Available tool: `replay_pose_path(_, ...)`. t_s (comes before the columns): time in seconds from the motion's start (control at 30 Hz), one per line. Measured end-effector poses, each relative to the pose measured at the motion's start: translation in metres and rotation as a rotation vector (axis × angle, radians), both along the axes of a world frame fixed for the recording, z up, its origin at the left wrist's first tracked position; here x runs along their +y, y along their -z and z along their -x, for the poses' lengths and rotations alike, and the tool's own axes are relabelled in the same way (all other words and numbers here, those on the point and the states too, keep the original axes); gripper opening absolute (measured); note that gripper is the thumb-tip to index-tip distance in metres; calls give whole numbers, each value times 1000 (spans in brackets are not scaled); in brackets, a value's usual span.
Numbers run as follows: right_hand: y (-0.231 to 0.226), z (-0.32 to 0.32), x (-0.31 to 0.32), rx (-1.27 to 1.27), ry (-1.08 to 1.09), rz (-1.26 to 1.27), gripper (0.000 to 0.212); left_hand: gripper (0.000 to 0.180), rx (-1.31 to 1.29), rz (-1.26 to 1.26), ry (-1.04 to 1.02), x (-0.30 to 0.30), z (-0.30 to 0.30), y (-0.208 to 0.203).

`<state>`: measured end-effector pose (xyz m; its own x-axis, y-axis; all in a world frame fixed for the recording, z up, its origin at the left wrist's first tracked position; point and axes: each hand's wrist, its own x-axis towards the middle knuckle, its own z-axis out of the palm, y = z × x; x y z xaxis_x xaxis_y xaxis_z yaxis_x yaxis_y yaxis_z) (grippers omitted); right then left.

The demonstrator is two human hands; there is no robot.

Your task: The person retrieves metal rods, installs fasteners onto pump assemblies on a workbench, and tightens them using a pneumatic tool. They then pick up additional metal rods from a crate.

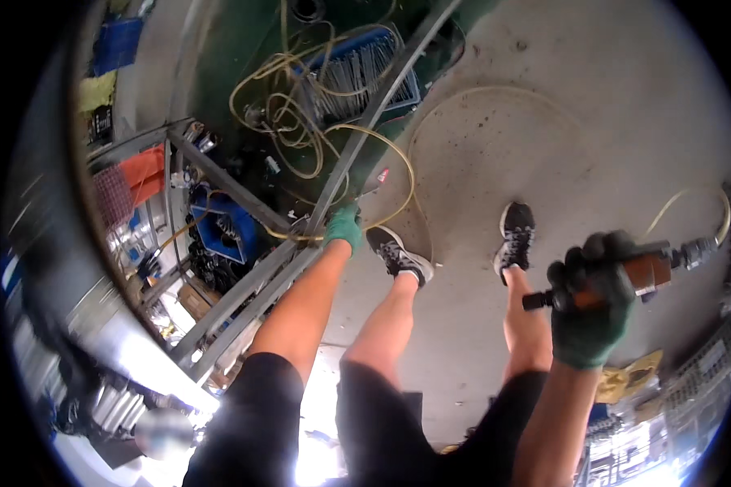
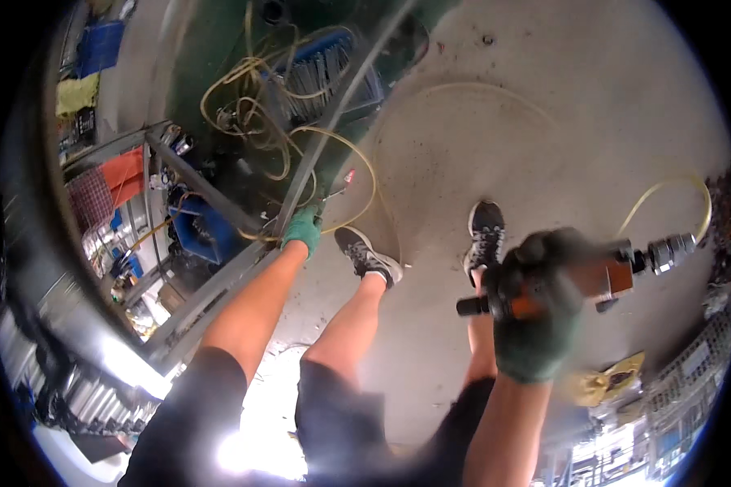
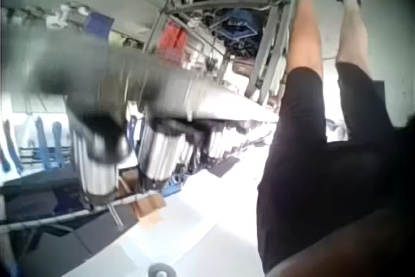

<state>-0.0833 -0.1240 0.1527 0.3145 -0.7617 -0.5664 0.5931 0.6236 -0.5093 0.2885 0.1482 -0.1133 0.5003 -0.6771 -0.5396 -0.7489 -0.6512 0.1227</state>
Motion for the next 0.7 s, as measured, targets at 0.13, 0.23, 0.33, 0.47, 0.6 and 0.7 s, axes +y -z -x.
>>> replay_pose_path(0.13,87,22,30,71,-11,-116,46,26,-30,-260,6,2,-33,121)
replay_pose_path(0.23,118,21,45,39,-50,-152,49,37,15,-373,134,11,-34,174)
replay_pose_path(0.33,115,-19,42,207,52,-283,47,38,30,-436,159,20,-29,192)
replay_pose_path(0.47,134,-24,26,1,-91,-175,27,39,57,-400,133,39,-17,217)
replay_pose_path(0.6,138,-31,46,-146,-53,-156,31,20,-47,-271,167,41,-20,203)
replay_pose_path(0.7,110,-49,44,94,-97,-195,30,19,-36,-75,60,28,-36,158)
